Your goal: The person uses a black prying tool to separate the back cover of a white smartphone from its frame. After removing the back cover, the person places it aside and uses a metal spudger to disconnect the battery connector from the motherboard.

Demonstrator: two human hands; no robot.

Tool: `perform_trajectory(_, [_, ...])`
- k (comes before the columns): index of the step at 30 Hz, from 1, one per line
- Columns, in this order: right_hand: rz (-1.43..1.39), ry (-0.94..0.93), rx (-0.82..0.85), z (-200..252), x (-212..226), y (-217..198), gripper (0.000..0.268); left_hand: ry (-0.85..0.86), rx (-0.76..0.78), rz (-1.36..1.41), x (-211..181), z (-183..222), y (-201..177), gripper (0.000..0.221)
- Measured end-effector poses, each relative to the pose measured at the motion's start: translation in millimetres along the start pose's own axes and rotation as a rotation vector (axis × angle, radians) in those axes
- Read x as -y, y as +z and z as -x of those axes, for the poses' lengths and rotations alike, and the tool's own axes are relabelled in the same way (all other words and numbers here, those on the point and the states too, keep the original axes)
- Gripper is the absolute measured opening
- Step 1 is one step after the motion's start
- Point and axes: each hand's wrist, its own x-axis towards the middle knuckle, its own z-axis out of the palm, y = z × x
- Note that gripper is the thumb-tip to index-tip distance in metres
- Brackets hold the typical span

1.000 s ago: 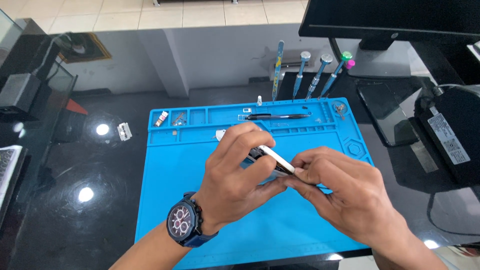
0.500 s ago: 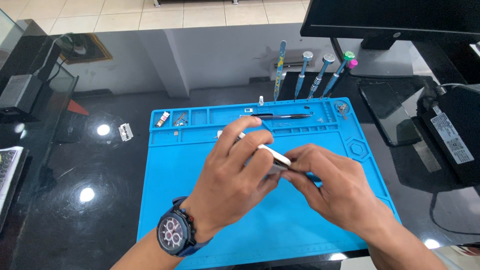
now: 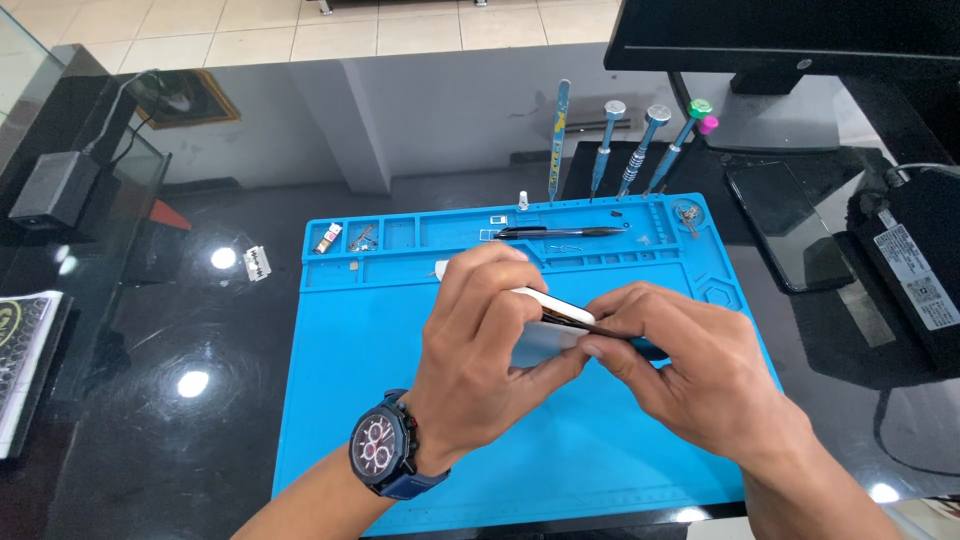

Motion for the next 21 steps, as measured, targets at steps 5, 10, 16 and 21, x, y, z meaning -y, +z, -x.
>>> perform_trajectory(5, [-0.015, 0.03, 0.06, -3, -10, 1, 0.016, -0.027, 0.044, -0.066, 2, 4, 2, 0.04])
perform_trajectory(10, [-0.091, -0.022, 0.09, -5, -9, 2, 0.015, -0.005, 0.065, -0.091, 0, 0, 1, 0.036])
perform_trajectory(16, [-0.113, 0.117, 0.16, 6, -14, -3, 0.016, 0.009, 0.112, -0.07, -1, -6, -4, 0.042])
perform_trajectory(21, [-0.06, -0.033, 0.116, 2, -8, 2, 0.013, 0.008, 0.162, -0.062, 0, -7, -7, 0.039])
